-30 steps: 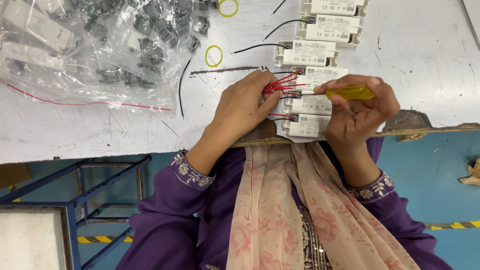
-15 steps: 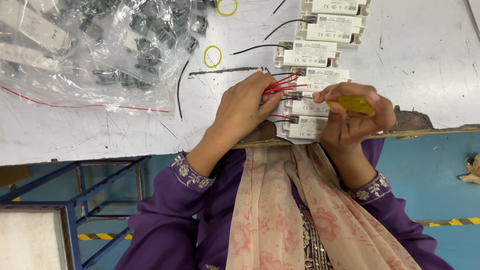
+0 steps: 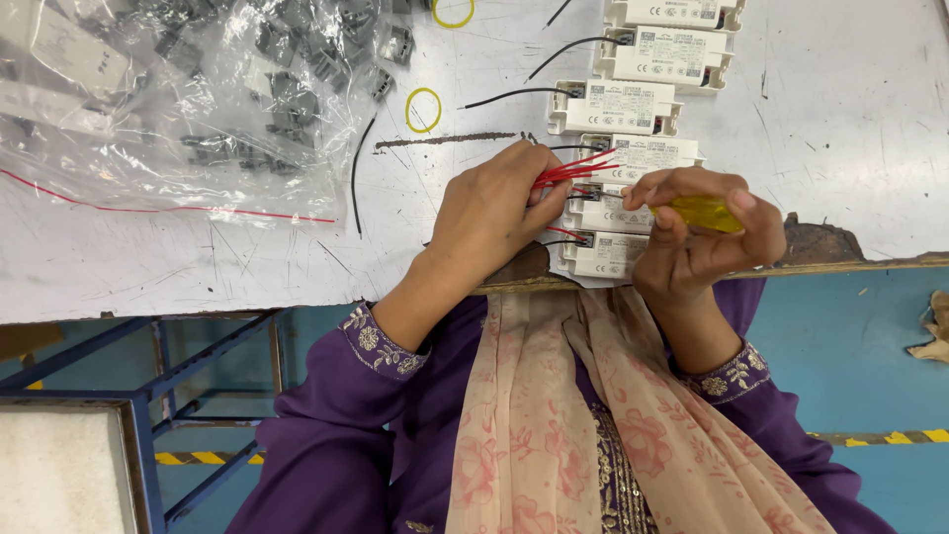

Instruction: The person assembles electronic components at a workbench by inserting black and red wires into ports on small white rectangular blocks using a screwdriver. The person picks up bundles of wires, positions them into the white blocks, uses the screwdriver to secure them, and later fits grey plastic covers onto the blocks.

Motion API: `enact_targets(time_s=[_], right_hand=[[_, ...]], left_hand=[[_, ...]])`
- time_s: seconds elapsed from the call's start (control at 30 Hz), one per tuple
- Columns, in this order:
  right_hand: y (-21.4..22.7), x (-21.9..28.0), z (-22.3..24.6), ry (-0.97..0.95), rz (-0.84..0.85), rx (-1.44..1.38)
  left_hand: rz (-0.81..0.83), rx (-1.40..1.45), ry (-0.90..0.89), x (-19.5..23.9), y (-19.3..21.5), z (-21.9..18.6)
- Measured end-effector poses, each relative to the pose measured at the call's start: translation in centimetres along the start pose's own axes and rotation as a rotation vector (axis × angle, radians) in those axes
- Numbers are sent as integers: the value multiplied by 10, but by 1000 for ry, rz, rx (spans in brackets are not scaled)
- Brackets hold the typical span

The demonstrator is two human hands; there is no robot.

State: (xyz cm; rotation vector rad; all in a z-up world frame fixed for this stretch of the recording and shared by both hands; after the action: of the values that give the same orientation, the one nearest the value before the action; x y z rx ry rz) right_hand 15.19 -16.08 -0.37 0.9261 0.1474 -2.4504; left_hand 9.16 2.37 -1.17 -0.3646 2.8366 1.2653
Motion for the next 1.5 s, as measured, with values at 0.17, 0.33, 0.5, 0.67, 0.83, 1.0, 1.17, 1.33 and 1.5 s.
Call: enact_targets(time_s=[0.17,0.33,0.5,0.67,0.83,1.0,1.17,1.33,1.5], right_hand=[[0,0,-2,-3,1,-9],[0,1,-2,9,-14,-14],[0,3,-3,-3,-11,-9],[0,4,-3,17,-10,14],[19,-3,-12,28,-147,-100],[42,-12,-5,-16,-188,-56],[29,-24,-9,-35,-91,-15],[18,-31,-12,-58,-54,-5],[14,-34,-12,-54,-35,-1]], left_hand=[[3,-34,-3,0,-1,-1],[-2,-52,6,0,-4,-3],[22,-51,10,-1,-7,1],[51,-28,7,-3,-9,3],[122,154,99,-4,-4,12],[59,99,87,-3,19,17],[-168,-45,22,-2,54,5],[-129,10,-80,-17,33,-14],[-19,55,-3,-29,9,5]])
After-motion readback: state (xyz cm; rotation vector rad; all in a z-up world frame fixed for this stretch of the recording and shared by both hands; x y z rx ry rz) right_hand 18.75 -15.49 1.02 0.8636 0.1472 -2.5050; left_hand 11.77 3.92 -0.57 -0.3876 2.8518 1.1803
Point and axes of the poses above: each hand's wrist, its own x-axis away from the middle knuckle, its own y-axis out of the back of the hand, z = x × y, the point moved 6 cm from there along -x, towards the middle knuckle, and after that the axes turned 11 degrees about -x, right-handed, at the moved point
